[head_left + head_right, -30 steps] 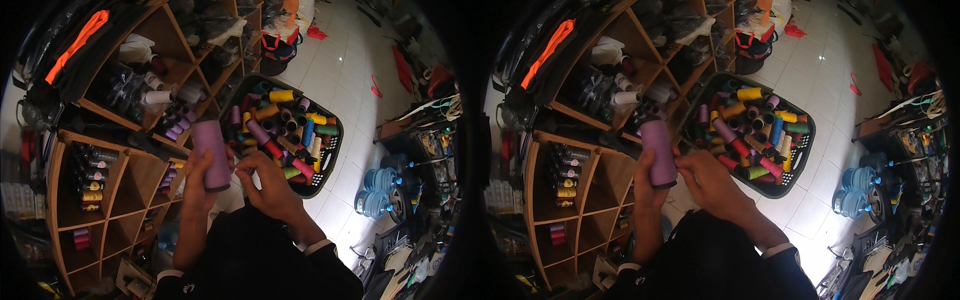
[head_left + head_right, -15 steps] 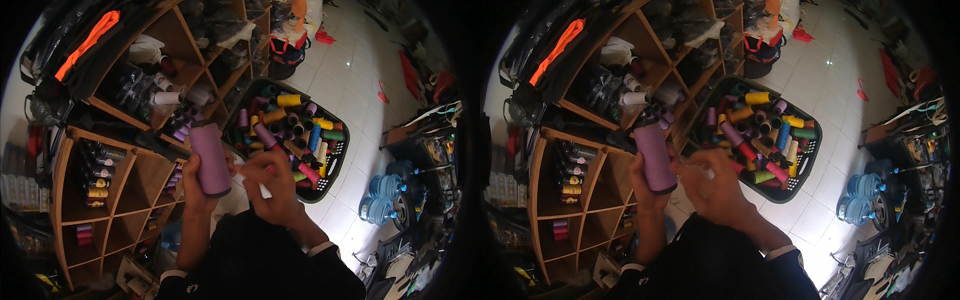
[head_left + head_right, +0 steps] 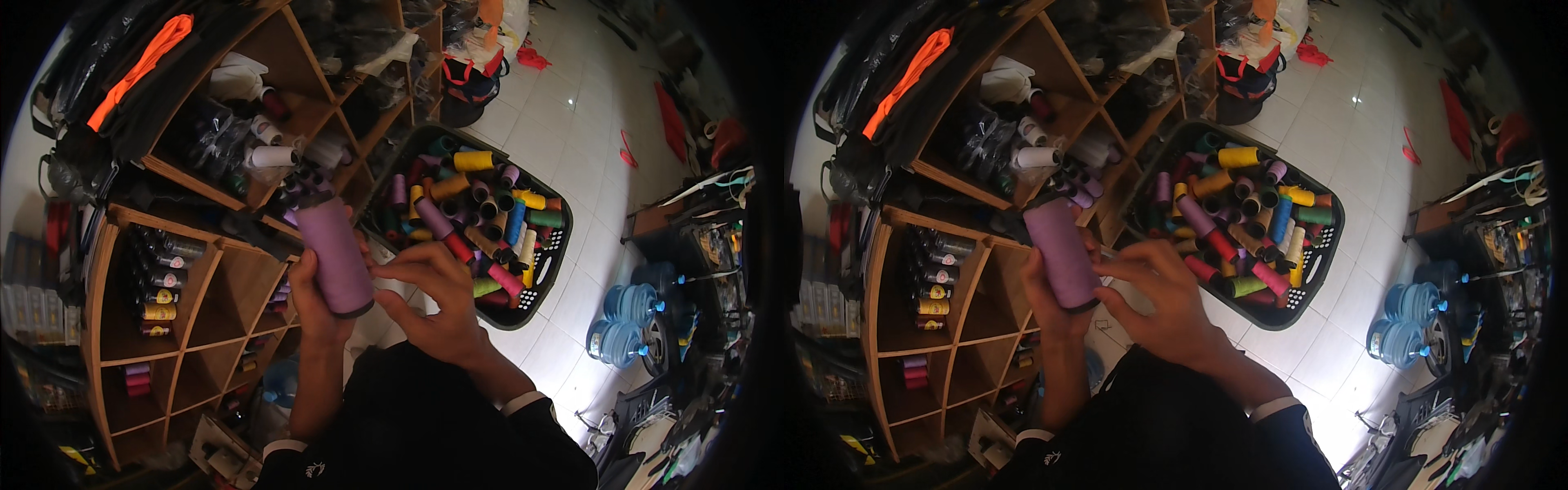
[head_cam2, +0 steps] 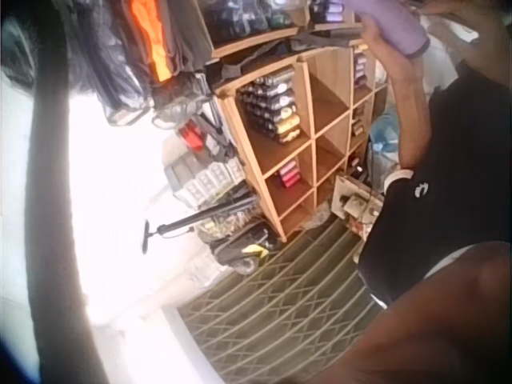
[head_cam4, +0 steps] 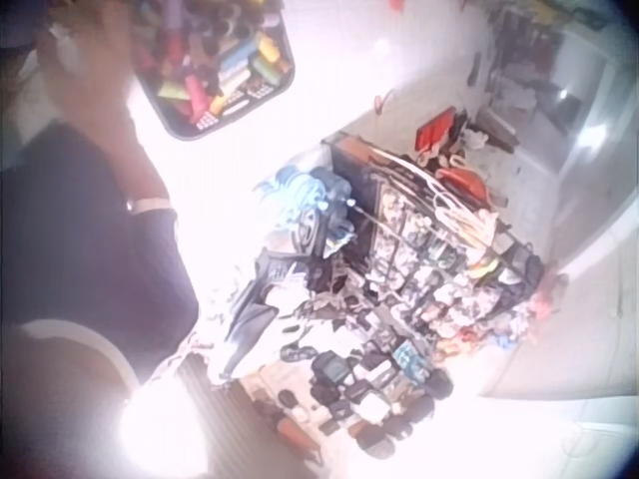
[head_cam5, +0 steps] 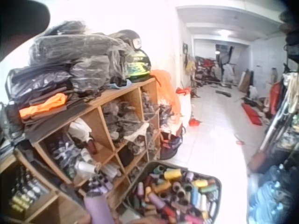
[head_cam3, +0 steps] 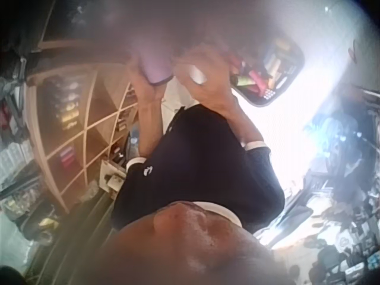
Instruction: The person picks up colorful thread spools from a plastic basket on the floor and places them one by one into a wooden shelf unit. The person handles pink, purple, blue, red, and beige spools, arranging them in the shelf compartments.
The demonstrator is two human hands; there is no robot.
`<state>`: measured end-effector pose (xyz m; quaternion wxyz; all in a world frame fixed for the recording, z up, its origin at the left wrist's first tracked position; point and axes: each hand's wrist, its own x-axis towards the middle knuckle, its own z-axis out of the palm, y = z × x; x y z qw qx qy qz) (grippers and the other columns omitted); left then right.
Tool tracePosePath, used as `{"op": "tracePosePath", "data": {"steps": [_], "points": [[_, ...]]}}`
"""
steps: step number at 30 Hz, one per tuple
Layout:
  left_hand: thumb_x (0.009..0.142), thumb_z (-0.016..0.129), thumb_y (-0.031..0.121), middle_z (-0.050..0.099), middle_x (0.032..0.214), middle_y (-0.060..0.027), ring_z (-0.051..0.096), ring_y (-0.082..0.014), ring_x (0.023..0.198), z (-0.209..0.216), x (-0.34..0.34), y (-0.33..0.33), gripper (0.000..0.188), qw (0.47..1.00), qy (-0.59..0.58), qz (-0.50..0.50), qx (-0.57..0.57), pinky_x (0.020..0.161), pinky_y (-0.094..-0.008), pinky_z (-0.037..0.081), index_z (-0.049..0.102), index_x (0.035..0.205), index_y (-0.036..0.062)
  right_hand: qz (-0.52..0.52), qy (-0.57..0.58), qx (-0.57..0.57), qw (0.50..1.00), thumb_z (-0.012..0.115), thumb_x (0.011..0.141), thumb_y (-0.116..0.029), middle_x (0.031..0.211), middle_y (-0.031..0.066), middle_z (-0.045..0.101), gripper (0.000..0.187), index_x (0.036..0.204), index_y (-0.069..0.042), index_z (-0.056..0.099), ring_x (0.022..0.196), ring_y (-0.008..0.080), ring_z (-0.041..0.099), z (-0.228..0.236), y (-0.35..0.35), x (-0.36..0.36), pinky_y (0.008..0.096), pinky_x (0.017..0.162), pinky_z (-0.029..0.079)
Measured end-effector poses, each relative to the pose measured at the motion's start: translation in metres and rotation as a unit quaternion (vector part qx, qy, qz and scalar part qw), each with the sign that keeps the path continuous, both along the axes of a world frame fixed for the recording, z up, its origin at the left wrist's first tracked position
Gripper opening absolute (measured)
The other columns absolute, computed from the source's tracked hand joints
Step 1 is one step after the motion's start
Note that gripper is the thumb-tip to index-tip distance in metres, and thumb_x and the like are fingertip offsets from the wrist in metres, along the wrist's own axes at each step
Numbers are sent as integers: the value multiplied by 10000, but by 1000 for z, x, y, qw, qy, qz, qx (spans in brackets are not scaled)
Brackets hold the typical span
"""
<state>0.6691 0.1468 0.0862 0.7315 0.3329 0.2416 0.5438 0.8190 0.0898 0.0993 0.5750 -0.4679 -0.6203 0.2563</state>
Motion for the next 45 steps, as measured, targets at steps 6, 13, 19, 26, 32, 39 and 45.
{"op": "tracePosePath", "data": {"steps": [6,13,19,26,32,39,45], "points": [[895,522,465,578,1007,-123,582,-182,854,-4,-3,-6,664,993,87,74,43,741,-303,488,407,1316,-34,3,-6,-19,1000,740,766,-56,928,110,559,146,896,-36,676,857,265,563,3,3,-8,366,746,456],[896,511,430,606,1009,-132,605,-183,862,-4,-6,-8,555,986,134,92,40,744,-298,493,508,1196,-36,91,-93,29,991,625,779,-34,908,136,485,136,873,-21,528,859,311,505,4,13,2,396,741,427],[924,473,426,606,1008,-138,605,-186,871,-5,-9,-9,517,984,154,86,16,738,-303,495,530,1147,-38,81,-122,57,988,615,771,-37,883,137,479,134,852,-27,508,828,311,496,0,14,2,405,739,427],[935,461,414,619,974,-116,600,-162,830,5,-11,-10,475,998,14,-28,-53,726,-273,470,571,1079,-25,81,-134,52,986,643,796,-58,901,117,507,127,879,-31,550,846,301,519,-5,8,0,401,756,443],[938,464,423,612,989,-116,595,-167,868,4,-10,-6,482,997,75,27,-22,762,-284,469,544,1140,-7,45,-95,45,993,709,801,-81,965,87,568,215,1007,-52,655,893,266,576,2,1,3,363,752,480],[934,480,441,596,1024,-130,594,-183,879,4,-9,-9,533,982,168,89,18,743,-300,482,483,1219,-9,14,-42,-2,999,749,773,-65,915,90,602,164,927,-37,700,836,248,586,3,3,-6,346,722,476],[933,501,392,591,1066,-112,578,-164,935,11,-5,-14,522,969,206,128,45,801,-287,459,469,1270,-5,37,-91,-7,995,690,793,-56,895,100,540,117,887,-27,627,840,280,545,4,7,-5,379,720,459]]}}
